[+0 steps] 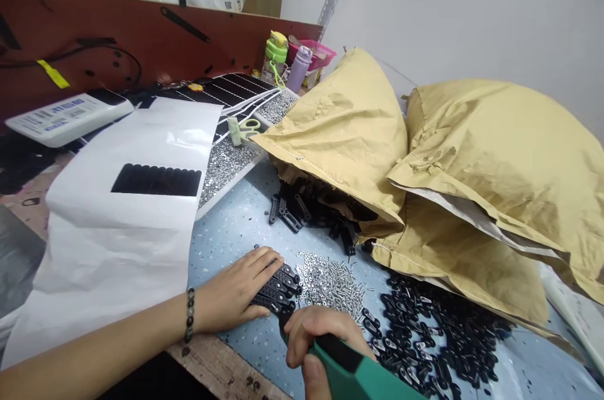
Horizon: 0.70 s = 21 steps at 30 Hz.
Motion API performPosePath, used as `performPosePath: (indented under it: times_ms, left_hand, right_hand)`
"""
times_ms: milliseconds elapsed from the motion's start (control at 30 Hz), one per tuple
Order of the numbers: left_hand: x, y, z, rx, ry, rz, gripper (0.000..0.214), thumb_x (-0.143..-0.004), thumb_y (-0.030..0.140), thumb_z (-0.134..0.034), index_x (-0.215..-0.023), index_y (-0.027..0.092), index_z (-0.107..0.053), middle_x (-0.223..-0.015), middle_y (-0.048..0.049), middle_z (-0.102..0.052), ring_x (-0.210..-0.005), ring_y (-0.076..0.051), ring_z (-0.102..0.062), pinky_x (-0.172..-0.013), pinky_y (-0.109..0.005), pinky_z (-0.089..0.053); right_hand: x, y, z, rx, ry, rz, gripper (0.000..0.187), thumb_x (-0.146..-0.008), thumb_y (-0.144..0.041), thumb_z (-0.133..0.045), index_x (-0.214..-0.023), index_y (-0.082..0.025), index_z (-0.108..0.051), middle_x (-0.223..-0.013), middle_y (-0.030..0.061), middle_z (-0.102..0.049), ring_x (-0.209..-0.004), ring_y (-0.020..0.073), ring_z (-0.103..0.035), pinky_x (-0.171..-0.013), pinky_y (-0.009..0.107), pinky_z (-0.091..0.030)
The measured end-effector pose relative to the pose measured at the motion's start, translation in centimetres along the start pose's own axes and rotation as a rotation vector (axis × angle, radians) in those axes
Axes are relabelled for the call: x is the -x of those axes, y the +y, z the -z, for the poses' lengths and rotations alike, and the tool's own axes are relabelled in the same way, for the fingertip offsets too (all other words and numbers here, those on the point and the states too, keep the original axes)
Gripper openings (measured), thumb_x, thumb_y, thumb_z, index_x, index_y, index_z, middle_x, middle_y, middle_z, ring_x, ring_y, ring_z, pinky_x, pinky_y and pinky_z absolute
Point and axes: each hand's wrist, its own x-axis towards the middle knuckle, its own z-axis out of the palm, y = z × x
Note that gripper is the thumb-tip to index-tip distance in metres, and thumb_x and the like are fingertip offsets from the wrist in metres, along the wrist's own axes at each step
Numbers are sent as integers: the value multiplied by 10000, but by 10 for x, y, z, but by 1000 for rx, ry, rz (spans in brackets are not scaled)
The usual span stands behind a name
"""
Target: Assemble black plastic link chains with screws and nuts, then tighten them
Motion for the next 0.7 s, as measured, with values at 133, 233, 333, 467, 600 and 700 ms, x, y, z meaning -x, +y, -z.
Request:
performPosePath:
  times_ms: [133,233,333,467,600,700]
  left_hand:
    - [0,1,0,21,5,9,829,-800,464,-665,-1439,157,-234,-1431,-151,-384,-1356,-327,-281,-1123,-472,-250]
    - [-1,2,1,33,16,11,819,-807,462,-656,-1439,171,-223,-1431,-145,-385,-1358,-320,-278,-1122,-476,-249]
    - [-1,2,2,20,-3,13,821,-799,456,-665,-1432,160,-235,-1427,-148,-388,-1354,-321,-282,-1123,-471,-250]
    - [-2,3,4,-1,-15,13,830,-791,460,-673,-1430,152,-243,-1430,-156,-381,-1355,-327,-279,-1120,-470,-257]
    - [-1,3,4,-11,-19,14,826,-791,456,-671,-1430,153,-244,-1432,-151,-377,-1354,-328,-280,-1118,-470,-261]
    - [-1,2,4,-8,-21,12,823,-798,459,-665,-1431,144,-245,-1435,-158,-374,-1356,-334,-275,-1112,-478,-268]
  right_hand:
    - [-7,-11,-4,-38,36,42,150,-903,-316,-498,-990,-209,-558,-553,-49,-512,-443,111,-485,-515,297,-440]
    - [-7,-10,-7,0,52,50,154,-921,-346,-488,-987,-221,-550,-536,-61,-486,-421,108,-472,-499,291,-434]
    - [-5,-8,-8,20,57,62,160,-930,-360,-486,-992,-228,-552,-523,-65,-480,-404,111,-470,-483,296,-433]
    - [-3,-8,-10,-7,58,69,149,-912,-343,-514,-960,-215,-573,-513,-55,-504,-412,111,-482,-482,297,-450]
    - [-2,-8,-9,-8,47,69,145,-901,-340,-535,-955,-212,-578,-519,-51,-520,-424,110,-489,-484,294,-467]
    - [-3,-6,-9,5,14,74,136,-904,-331,-536,-947,-213,-588,-524,-47,-531,-427,111,-501,-484,295,-481]
